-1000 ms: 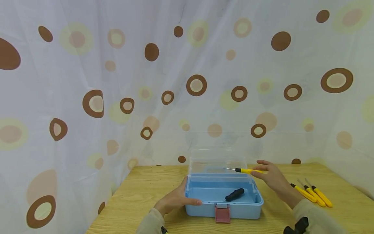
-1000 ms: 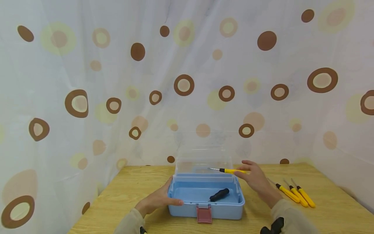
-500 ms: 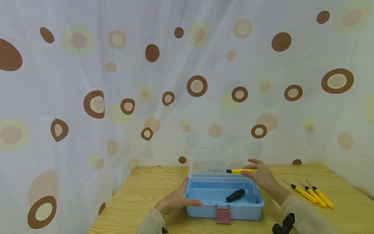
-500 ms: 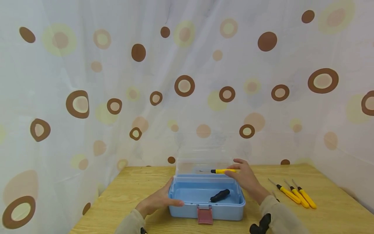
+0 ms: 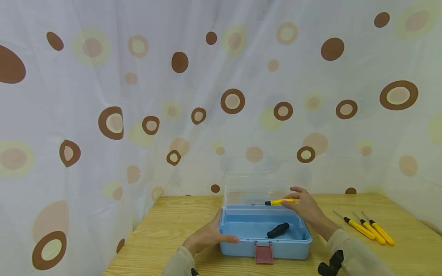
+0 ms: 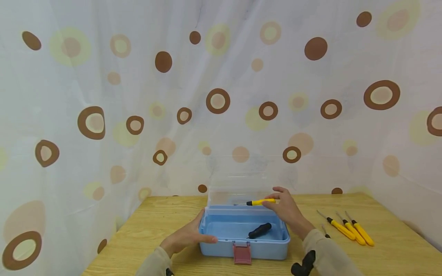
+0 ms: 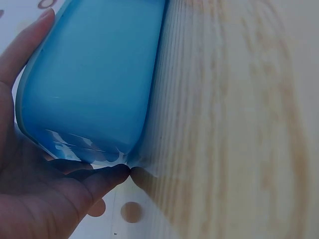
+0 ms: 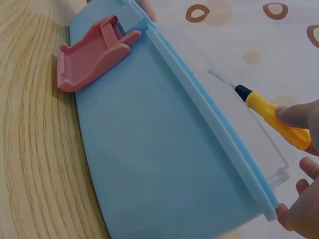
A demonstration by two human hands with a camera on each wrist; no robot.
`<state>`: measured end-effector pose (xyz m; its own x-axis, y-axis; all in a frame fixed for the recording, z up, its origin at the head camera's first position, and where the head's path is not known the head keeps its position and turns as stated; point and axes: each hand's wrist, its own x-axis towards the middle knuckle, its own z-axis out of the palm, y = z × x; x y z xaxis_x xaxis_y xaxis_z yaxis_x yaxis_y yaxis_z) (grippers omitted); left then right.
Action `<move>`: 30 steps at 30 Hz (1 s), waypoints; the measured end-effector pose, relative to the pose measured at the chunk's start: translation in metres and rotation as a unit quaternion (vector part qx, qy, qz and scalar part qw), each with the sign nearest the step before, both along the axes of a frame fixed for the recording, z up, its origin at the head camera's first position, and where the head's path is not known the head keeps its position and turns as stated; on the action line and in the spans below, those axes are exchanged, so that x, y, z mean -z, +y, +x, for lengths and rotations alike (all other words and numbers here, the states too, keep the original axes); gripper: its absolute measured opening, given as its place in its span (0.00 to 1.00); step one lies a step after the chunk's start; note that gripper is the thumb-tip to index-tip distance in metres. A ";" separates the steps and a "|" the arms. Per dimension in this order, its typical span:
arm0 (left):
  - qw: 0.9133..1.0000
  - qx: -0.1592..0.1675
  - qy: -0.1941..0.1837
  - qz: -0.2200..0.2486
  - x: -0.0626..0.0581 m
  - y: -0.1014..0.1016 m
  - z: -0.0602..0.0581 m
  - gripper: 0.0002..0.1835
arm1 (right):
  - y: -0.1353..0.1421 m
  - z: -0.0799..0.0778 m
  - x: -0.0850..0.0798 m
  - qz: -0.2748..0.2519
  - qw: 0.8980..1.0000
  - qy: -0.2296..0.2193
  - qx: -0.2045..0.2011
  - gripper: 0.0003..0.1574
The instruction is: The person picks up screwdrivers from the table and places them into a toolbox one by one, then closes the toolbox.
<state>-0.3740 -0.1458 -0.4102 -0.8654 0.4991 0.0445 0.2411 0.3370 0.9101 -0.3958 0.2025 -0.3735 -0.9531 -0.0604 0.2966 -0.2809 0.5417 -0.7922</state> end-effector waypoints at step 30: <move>1.000 -0.007 -0.007 -0.001 -0.001 -0.001 0.002 0.70 | 0.021 0.008 0.003 -0.029 0.999 -0.043 0.000 0.32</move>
